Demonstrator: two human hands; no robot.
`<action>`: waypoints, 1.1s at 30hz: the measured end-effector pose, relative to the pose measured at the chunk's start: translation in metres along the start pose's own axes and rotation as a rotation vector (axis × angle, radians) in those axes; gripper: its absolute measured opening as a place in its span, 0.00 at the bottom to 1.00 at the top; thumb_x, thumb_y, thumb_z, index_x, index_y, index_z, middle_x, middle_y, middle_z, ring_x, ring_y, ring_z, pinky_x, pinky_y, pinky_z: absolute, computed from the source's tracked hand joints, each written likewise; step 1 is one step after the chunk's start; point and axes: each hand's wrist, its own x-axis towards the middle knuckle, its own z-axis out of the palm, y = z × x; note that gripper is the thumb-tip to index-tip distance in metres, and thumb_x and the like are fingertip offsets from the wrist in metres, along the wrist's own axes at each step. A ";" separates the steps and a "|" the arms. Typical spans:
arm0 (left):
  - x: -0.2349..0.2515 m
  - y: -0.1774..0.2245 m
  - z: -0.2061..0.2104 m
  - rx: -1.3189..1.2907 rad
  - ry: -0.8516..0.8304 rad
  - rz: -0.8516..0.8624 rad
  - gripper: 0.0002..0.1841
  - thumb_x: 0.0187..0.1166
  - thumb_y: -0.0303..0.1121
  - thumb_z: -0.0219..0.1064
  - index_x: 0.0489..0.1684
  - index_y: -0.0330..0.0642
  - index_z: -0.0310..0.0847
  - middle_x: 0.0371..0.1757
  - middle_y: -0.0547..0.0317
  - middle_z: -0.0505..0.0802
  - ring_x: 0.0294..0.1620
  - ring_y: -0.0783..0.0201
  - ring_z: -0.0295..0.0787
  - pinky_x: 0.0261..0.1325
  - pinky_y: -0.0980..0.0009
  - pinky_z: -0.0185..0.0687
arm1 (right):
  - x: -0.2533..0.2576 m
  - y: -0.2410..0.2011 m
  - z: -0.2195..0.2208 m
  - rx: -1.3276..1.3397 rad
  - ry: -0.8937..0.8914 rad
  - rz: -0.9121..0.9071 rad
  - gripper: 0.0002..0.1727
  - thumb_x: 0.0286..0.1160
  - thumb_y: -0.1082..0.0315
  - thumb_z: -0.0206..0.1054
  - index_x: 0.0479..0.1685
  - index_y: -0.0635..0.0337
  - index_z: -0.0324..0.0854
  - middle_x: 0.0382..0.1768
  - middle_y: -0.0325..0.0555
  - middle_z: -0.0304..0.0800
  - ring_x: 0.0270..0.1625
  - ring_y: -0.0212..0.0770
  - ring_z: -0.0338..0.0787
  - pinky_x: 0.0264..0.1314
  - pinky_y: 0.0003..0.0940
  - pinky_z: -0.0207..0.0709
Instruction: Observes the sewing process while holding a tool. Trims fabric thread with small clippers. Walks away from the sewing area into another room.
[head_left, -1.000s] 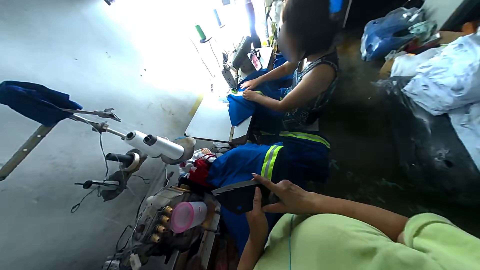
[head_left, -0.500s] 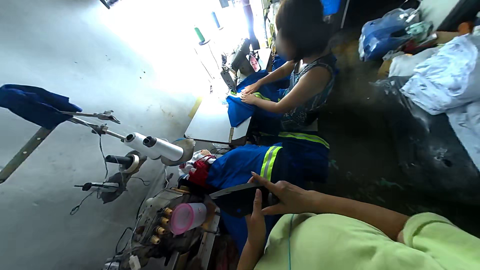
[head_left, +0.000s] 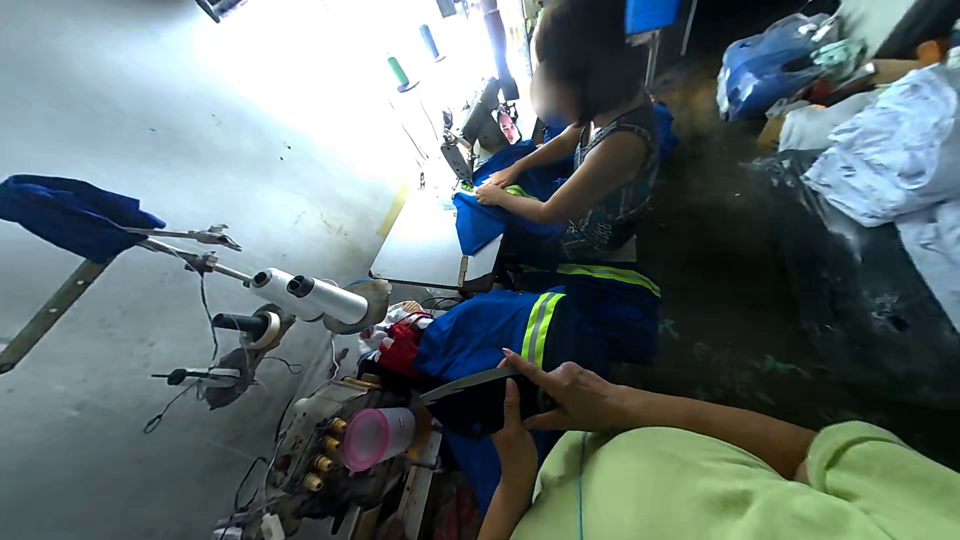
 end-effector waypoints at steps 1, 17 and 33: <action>0.000 0.000 0.001 -0.001 0.009 -0.002 0.12 0.85 0.24 0.54 0.58 0.32 0.80 0.47 0.69 0.95 0.51 0.78 0.91 0.61 0.77 0.87 | 0.000 -0.001 0.000 -0.009 0.001 -0.001 0.48 0.72 0.57 0.75 0.91 0.65 0.54 0.33 0.61 0.90 0.26 0.54 0.88 0.35 0.50 0.83; -0.002 0.001 0.005 -0.043 0.063 0.012 0.12 0.84 0.22 0.52 0.54 0.33 0.81 0.44 0.67 0.95 0.49 0.76 0.92 0.59 0.75 0.88 | 0.002 -0.011 -0.003 -0.097 -0.021 0.009 0.48 0.74 0.56 0.74 0.91 0.67 0.53 0.42 0.64 0.92 0.27 0.57 0.90 0.37 0.52 0.84; -0.005 0.001 0.008 -0.053 0.090 -0.014 0.11 0.86 0.21 0.51 0.55 0.33 0.80 0.43 0.65 0.95 0.48 0.74 0.93 0.59 0.74 0.89 | 0.000 -0.012 -0.003 -0.127 0.007 -0.006 0.47 0.74 0.55 0.73 0.90 0.68 0.56 0.22 0.57 0.87 0.23 0.56 0.86 0.33 0.51 0.81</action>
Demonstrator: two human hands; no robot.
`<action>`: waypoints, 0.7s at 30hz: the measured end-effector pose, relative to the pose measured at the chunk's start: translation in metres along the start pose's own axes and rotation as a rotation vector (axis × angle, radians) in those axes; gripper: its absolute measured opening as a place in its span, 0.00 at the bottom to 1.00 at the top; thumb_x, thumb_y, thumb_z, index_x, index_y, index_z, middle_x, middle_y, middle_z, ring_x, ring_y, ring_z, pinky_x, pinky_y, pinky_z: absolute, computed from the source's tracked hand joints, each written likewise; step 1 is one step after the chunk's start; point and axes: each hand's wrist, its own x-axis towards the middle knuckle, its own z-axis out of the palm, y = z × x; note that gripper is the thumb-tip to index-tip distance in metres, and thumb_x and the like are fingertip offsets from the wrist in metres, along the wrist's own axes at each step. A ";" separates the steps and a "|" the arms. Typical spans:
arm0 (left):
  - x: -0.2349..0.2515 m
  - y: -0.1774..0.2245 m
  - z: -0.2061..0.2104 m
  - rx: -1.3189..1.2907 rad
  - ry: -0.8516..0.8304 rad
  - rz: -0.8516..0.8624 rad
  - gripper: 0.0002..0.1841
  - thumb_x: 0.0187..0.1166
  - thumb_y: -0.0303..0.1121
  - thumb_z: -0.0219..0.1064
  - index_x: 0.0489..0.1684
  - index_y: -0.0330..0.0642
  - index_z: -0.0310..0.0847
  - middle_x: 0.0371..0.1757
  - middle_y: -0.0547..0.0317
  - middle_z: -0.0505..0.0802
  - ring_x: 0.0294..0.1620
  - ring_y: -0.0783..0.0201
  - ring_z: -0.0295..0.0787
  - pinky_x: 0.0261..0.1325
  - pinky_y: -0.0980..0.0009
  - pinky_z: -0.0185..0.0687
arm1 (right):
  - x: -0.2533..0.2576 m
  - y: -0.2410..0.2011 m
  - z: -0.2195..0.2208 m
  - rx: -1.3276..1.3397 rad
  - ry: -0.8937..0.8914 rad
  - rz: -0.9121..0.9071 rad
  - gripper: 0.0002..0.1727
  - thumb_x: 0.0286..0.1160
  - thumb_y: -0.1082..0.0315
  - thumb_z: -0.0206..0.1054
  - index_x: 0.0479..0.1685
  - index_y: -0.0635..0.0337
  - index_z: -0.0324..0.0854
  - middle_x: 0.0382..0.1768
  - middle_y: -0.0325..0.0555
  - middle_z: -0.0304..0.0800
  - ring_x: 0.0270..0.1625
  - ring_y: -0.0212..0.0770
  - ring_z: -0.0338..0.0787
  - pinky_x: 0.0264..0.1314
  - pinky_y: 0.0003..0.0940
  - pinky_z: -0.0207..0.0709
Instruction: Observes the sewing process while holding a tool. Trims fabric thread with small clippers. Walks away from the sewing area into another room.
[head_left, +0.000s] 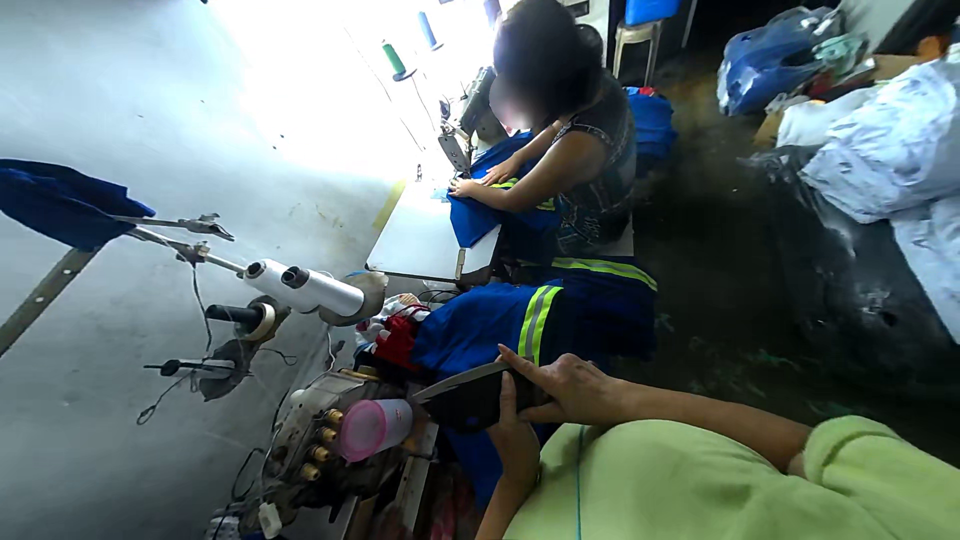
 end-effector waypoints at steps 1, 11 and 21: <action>0.000 0.001 0.001 0.007 0.011 -0.001 0.11 0.85 0.21 0.52 0.54 0.34 0.80 0.42 0.66 0.95 0.47 0.75 0.93 0.58 0.74 0.89 | 0.000 -0.001 0.000 0.000 -0.006 0.006 0.47 0.75 0.55 0.73 0.90 0.67 0.56 0.22 0.57 0.87 0.23 0.56 0.86 0.34 0.51 0.81; -0.003 0.003 0.000 0.008 0.022 -0.049 0.08 0.85 0.21 0.55 0.53 0.34 0.79 0.41 0.65 0.95 0.46 0.74 0.93 0.57 0.72 0.90 | 0.000 0.000 -0.002 -0.042 0.022 -0.014 0.44 0.74 0.57 0.74 0.89 0.64 0.61 0.21 0.55 0.87 0.24 0.56 0.88 0.33 0.52 0.82; 0.006 0.006 -0.019 0.029 -0.280 -0.061 0.24 0.78 0.29 0.66 0.70 0.25 0.70 0.60 0.62 0.91 0.60 0.76 0.87 0.69 0.72 0.83 | -0.001 0.005 0.000 0.177 -0.070 0.106 0.51 0.77 0.52 0.70 0.89 0.77 0.48 0.28 0.52 0.87 0.31 0.43 0.85 0.44 0.43 0.82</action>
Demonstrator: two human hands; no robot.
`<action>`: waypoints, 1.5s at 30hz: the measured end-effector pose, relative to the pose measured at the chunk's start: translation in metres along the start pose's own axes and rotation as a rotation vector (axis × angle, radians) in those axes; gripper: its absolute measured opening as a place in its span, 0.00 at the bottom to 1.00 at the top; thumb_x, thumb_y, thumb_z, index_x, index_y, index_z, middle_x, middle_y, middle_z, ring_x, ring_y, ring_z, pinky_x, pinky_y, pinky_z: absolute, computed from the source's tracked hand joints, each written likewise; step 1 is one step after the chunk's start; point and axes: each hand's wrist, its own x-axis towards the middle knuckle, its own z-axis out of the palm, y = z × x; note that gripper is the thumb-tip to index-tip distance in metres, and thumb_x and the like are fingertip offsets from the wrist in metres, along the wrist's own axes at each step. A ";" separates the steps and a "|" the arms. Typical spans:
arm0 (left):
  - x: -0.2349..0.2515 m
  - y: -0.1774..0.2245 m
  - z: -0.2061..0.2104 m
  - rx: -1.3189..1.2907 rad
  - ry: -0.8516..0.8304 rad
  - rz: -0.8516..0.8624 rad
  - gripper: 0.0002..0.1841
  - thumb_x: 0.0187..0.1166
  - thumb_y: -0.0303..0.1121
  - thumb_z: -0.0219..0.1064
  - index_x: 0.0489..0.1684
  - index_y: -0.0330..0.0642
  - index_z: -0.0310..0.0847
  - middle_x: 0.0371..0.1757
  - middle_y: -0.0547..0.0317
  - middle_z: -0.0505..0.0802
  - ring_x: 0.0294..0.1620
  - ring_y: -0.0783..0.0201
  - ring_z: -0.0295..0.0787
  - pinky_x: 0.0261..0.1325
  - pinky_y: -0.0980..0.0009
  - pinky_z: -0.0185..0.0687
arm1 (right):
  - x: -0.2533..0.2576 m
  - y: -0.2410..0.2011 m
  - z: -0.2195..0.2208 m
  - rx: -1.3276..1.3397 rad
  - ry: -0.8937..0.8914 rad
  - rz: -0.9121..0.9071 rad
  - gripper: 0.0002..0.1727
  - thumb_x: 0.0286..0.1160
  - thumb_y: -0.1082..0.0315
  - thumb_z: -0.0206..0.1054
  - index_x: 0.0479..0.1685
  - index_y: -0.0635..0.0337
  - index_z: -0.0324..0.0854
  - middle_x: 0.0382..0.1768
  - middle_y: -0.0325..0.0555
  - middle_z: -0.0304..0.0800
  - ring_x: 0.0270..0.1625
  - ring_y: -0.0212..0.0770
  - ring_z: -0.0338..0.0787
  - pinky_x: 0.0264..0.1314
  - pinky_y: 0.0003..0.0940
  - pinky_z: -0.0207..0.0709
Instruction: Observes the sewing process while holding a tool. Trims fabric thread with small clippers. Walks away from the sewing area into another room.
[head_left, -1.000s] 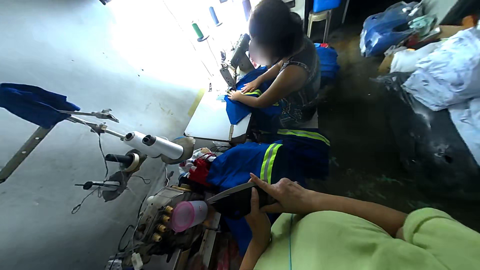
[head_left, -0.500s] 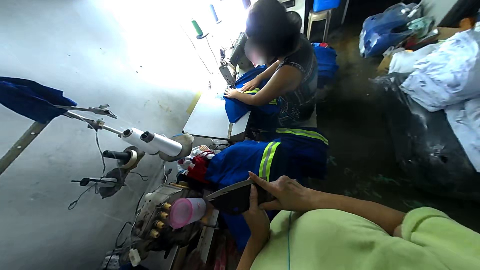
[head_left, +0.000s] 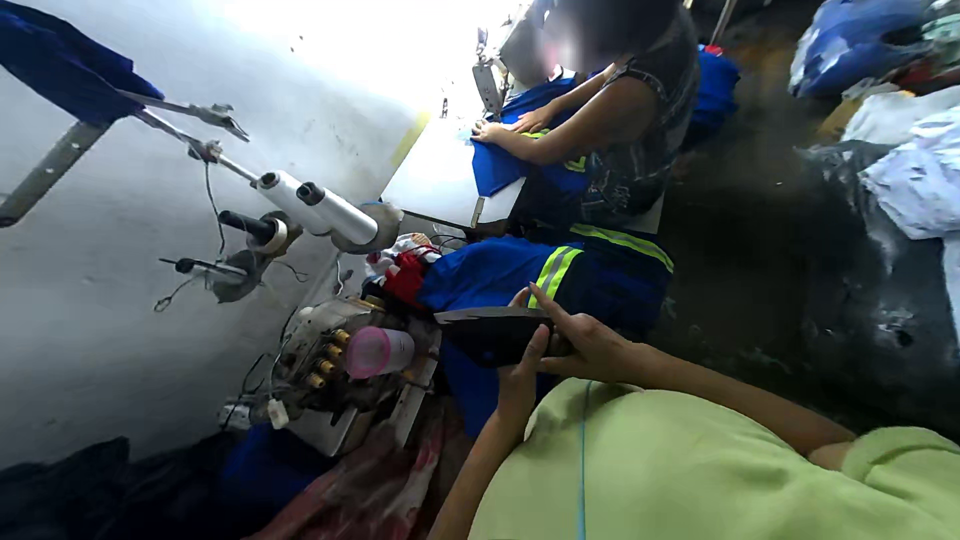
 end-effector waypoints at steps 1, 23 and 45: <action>0.000 0.000 0.000 0.001 -0.017 0.004 0.25 0.79 0.29 0.65 0.72 0.25 0.69 0.62 0.62 0.90 0.62 0.77 0.86 0.70 0.73 0.82 | -0.001 -0.001 0.001 0.007 -0.008 0.016 0.51 0.77 0.51 0.70 0.89 0.77 0.47 0.28 0.51 0.86 0.31 0.42 0.84 0.44 0.41 0.81; 0.007 0.009 0.008 0.114 0.065 -0.029 0.18 0.83 0.22 0.56 0.69 0.21 0.70 0.58 0.60 0.89 0.59 0.79 0.85 0.69 0.77 0.80 | 0.009 0.009 0.000 0.059 -0.010 -0.060 0.48 0.74 0.58 0.73 0.89 0.74 0.52 0.29 0.54 0.86 0.27 0.40 0.82 0.37 0.35 0.79; 0.008 0.009 -0.001 0.028 -0.036 -0.184 0.26 0.81 0.23 0.59 0.78 0.23 0.63 0.70 0.53 0.84 0.68 0.74 0.81 0.73 0.74 0.77 | 0.008 0.009 0.001 0.156 -0.047 0.069 0.56 0.72 0.55 0.75 0.89 0.80 0.43 0.35 0.56 0.86 0.34 0.33 0.82 0.44 0.27 0.79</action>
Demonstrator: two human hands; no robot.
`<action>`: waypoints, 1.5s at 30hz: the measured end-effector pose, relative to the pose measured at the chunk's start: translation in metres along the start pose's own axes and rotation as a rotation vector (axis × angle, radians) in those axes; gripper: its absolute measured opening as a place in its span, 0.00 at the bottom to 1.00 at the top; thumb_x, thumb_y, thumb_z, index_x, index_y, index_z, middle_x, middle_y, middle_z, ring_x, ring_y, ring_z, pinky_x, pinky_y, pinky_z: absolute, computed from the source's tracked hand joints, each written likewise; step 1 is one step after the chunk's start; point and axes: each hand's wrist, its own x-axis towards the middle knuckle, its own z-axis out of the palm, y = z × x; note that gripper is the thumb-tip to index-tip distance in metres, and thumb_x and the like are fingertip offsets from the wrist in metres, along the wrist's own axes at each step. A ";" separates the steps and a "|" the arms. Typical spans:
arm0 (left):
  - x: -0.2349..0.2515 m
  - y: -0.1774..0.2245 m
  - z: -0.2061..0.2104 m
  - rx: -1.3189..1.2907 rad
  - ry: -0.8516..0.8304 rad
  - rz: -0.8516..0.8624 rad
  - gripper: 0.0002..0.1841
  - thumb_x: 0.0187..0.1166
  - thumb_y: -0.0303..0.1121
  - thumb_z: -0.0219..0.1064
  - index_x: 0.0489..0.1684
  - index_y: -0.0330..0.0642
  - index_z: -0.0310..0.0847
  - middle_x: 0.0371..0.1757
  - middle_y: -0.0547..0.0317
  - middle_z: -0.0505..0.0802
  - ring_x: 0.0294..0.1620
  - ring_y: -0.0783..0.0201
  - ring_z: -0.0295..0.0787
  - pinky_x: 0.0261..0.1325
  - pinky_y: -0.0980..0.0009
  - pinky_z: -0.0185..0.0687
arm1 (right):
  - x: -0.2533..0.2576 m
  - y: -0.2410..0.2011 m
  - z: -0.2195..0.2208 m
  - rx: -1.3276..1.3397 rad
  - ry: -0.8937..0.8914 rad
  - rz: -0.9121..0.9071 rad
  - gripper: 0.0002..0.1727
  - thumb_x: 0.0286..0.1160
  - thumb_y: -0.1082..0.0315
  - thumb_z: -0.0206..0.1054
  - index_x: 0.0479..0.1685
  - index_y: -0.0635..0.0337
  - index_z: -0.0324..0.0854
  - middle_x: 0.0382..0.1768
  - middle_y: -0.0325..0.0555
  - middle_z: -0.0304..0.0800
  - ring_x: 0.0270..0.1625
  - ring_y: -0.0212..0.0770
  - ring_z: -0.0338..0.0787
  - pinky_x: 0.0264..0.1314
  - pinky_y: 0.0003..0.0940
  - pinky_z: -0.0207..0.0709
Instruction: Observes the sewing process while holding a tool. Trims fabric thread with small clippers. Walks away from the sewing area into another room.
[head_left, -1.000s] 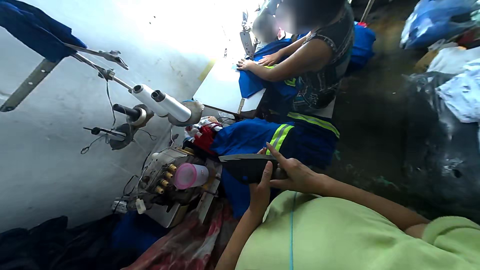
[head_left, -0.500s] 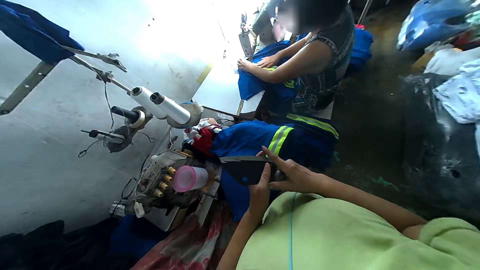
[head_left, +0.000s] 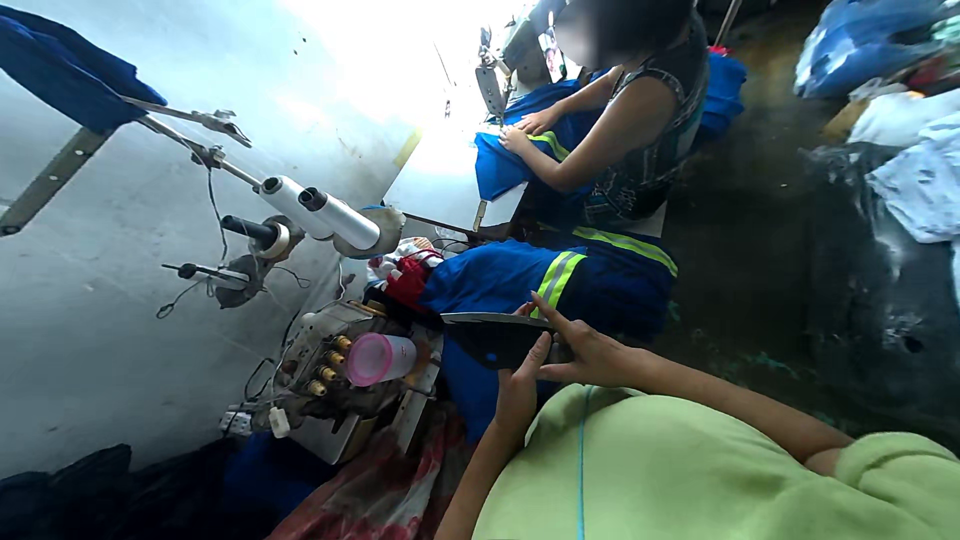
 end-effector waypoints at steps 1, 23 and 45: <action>0.000 0.000 0.000 -0.008 0.006 -0.012 0.26 0.80 0.23 0.58 0.78 0.24 0.64 0.70 0.53 0.84 0.68 0.73 0.82 0.72 0.74 0.78 | 0.000 -0.001 -0.001 0.003 -0.007 0.008 0.56 0.73 0.55 0.75 0.89 0.79 0.42 0.35 0.56 0.86 0.34 0.33 0.83 0.44 0.28 0.79; -0.004 -0.001 0.011 0.050 0.176 0.010 0.14 0.82 0.20 0.56 0.62 0.24 0.75 0.49 0.61 0.92 0.52 0.77 0.89 0.63 0.76 0.84 | -0.004 0.005 0.001 -0.066 0.038 -0.138 0.48 0.73 0.59 0.75 0.89 0.72 0.53 0.52 0.64 0.88 0.35 0.42 0.87 0.42 0.36 0.83; -0.002 -0.008 0.015 0.043 0.249 0.112 0.09 0.80 0.19 0.62 0.53 0.31 0.82 0.43 0.61 0.96 0.48 0.73 0.93 0.59 0.73 0.89 | -0.007 0.006 0.000 -0.260 0.126 -0.201 0.46 0.72 0.57 0.76 0.88 0.67 0.59 0.22 0.56 0.86 0.24 0.53 0.88 0.33 0.48 0.83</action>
